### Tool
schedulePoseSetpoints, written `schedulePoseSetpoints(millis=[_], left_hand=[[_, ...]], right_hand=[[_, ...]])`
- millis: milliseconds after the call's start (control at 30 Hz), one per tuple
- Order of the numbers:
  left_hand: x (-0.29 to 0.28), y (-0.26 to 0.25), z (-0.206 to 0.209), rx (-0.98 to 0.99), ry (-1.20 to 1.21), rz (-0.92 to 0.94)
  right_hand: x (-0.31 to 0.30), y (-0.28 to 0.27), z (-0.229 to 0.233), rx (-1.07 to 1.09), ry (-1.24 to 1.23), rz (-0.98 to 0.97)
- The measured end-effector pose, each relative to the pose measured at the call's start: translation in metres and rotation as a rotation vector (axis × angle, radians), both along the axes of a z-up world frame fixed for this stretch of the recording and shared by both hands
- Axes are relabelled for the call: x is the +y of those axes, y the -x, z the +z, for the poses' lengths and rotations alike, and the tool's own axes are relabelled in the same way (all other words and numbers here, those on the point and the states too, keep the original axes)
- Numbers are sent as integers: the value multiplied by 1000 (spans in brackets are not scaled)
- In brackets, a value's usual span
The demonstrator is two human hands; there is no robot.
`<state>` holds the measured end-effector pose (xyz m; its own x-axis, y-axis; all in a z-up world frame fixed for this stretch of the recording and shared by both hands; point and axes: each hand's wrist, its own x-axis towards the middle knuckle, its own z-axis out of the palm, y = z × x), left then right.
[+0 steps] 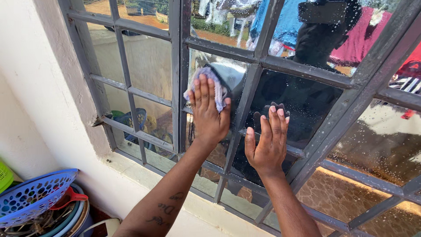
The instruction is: The person wipes the individual glass panes of a multi-pane window using a cloth, applying pressure to remove dirt from both the center and corners of each section.
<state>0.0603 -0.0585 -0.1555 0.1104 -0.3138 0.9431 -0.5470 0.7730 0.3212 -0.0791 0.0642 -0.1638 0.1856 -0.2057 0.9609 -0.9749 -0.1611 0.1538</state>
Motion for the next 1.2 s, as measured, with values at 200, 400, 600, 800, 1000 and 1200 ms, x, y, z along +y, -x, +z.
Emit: schedulePoseSetpoints(millis=[200, 400, 600, 800, 1000, 1200], left_hand=[[34, -1, -25, -291, 93, -254], [47, -20, -43, -392, 17, -206], [27, 3, -3, -283, 100, -160], [28, -35, -79, -499, 61, -89], [11, -32, -82, -134, -69, -32], [12, -47, -85, -315, -103, 63]], right_hand=[[0, -1, 0, -33, -17, 28], [1, 0, 1, -38, -36, 48], [3, 0, 0, -58, -39, 73], [8, 4, 1, -31, -46, 112], [4, 4, -3, -9, -54, 79], [5, 4, -2, 20, -125, 32]])
